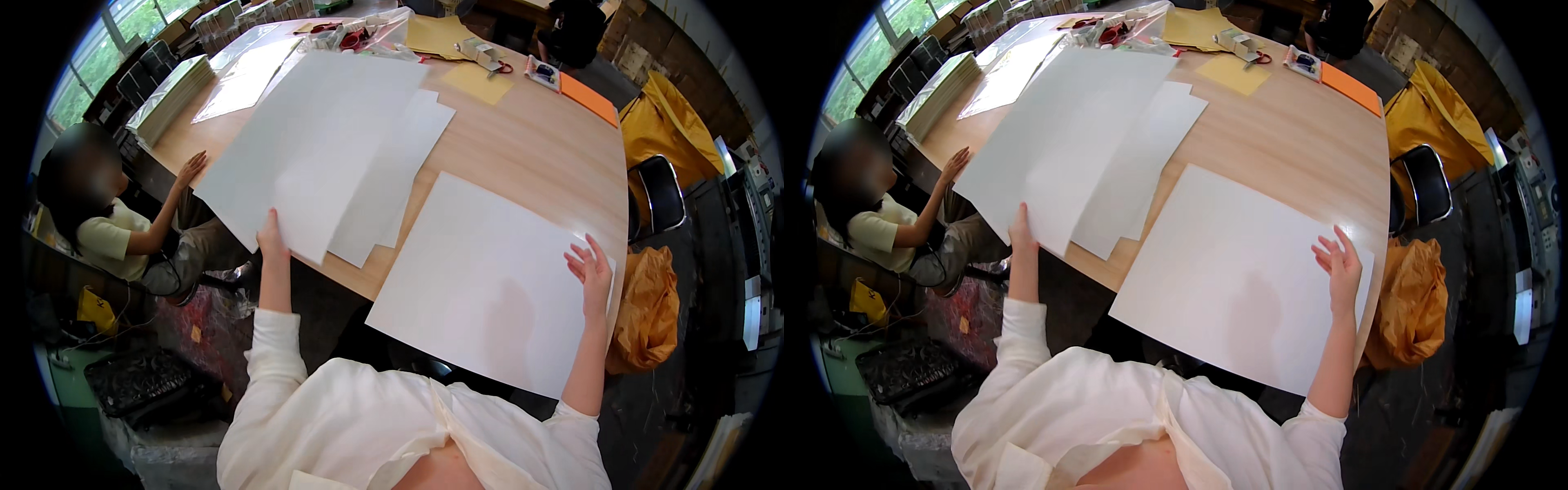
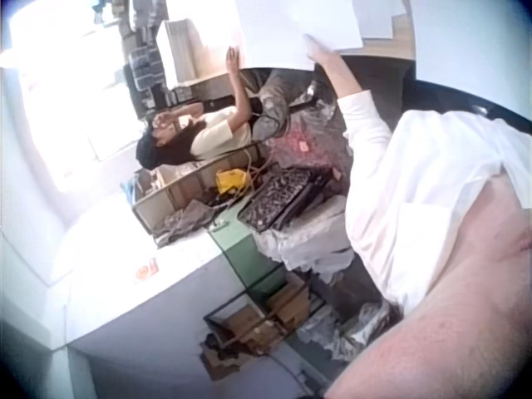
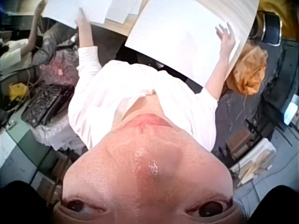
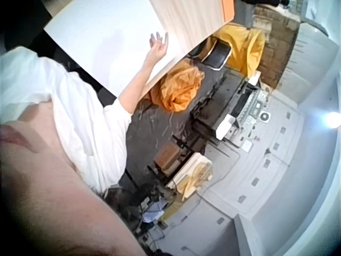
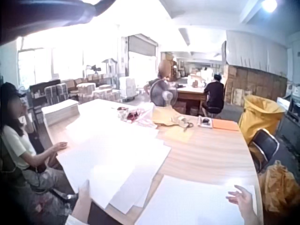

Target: The person repeatedly picks up a stack of white paper sheets from a table, lifts them, and places them back down. The person handles the paper by hand, aligning the edges before setting the stack back on the table. The action is repeated multiple times throughout the clip.

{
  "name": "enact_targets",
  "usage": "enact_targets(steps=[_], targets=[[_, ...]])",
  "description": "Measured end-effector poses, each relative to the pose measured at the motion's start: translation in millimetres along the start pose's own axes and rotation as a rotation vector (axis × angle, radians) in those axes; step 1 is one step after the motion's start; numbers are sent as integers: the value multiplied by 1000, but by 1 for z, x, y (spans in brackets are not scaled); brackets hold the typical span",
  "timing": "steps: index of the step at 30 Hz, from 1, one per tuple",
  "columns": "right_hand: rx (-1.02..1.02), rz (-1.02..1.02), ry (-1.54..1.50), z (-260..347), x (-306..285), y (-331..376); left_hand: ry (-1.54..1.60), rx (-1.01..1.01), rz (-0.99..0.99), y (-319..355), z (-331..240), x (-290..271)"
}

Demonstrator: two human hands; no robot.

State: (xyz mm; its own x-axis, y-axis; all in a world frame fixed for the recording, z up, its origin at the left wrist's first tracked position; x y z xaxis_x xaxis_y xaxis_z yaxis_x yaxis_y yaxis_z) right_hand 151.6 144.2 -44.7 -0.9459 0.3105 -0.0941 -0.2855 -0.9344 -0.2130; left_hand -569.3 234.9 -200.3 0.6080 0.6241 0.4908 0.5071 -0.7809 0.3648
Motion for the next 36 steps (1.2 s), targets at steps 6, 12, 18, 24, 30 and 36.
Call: enact_targets(steps=[6, 12, 18, 24, 30, 36], targets=[[108, -19, 25, -36, -20, 38, -108, -129, -250, -69, -15, -8], [154, -4, 48, -48, -16, 58, -281, -99, -274, -102, -47, -37], [152, -38, 105, -41, -27, 73, -587, 32, -340, -60, -52, -25], [140, -13, 107, -47, -28, 86, -1442, 212, -734, -35, -93, -43], [128, -85, 108, -37, -57, 101, -1809, 193, -971, 9, -90, -20], [88, -345, 222, -40, -145, 159, -1980, 986, -414, 134, -11, 183]])
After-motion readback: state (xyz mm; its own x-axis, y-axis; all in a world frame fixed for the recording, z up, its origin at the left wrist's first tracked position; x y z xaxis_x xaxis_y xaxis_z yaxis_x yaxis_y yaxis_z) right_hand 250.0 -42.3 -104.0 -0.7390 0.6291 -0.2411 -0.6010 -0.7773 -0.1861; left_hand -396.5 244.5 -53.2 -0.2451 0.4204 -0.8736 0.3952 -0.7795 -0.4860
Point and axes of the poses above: each hand's wrist, its own y-axis away from the middle knuckle, its own x-axis out of the palm, z = x × y, the point moved 10 cm from there along -y, towards the middle knuckle, and after that the axes turned 13 degrees about -x, right-handed, at the moved point
